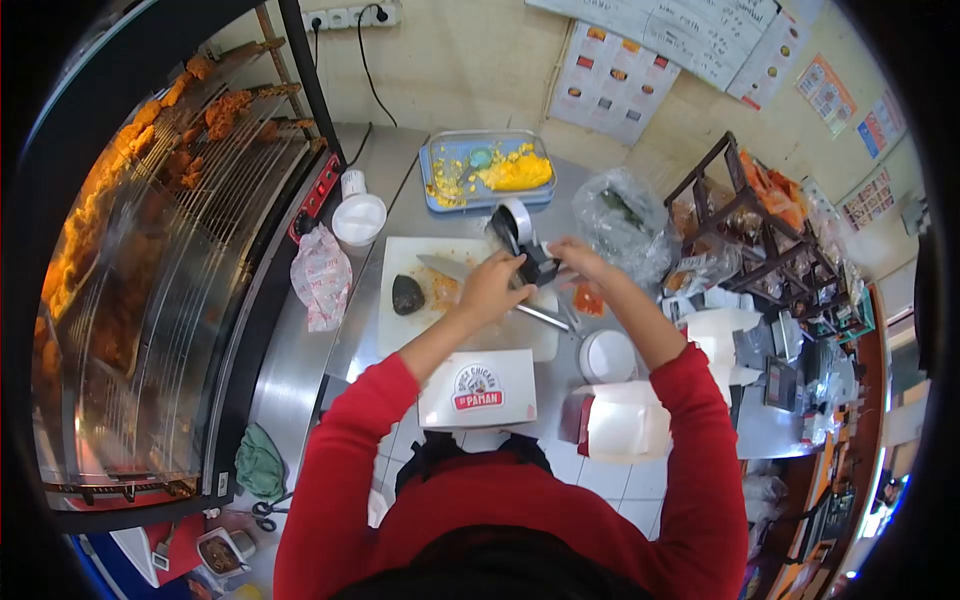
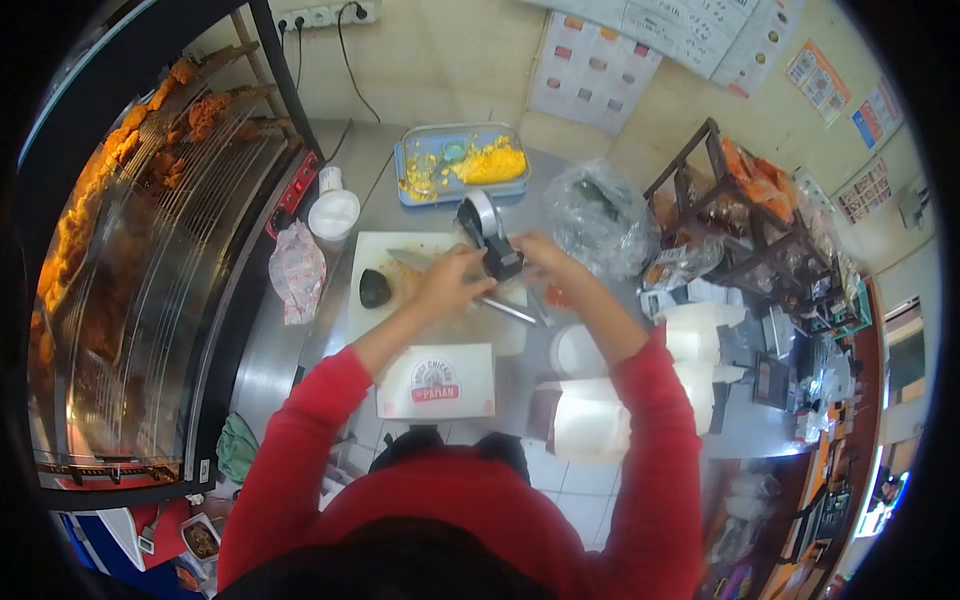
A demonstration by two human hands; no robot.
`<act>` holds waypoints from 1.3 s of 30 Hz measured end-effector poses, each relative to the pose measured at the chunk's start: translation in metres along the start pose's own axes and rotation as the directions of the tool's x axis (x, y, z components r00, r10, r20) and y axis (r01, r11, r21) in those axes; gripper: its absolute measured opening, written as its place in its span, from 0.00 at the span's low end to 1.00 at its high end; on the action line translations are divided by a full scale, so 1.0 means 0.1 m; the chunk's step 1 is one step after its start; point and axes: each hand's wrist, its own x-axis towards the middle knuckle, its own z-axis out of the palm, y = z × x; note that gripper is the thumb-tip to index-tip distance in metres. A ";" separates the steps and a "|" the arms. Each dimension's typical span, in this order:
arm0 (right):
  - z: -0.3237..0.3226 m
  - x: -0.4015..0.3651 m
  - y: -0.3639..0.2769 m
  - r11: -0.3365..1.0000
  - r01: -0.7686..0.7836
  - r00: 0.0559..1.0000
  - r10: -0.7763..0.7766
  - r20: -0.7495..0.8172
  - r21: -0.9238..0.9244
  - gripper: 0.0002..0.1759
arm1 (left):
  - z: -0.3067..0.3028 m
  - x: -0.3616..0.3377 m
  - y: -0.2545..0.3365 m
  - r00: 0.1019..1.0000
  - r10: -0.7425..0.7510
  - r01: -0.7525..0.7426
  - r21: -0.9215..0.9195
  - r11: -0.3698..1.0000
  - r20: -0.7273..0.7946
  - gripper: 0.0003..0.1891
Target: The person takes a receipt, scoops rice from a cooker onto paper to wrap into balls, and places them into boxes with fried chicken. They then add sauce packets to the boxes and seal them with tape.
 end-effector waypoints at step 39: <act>1.85 -2.27 1.39 0.733 0.340 0.940 -0.236 -0.248 0.590 0.09 | -0.56 -1.61 0.64 0.859 -0.018 -0.324 0.570 0.755 0.512 0.58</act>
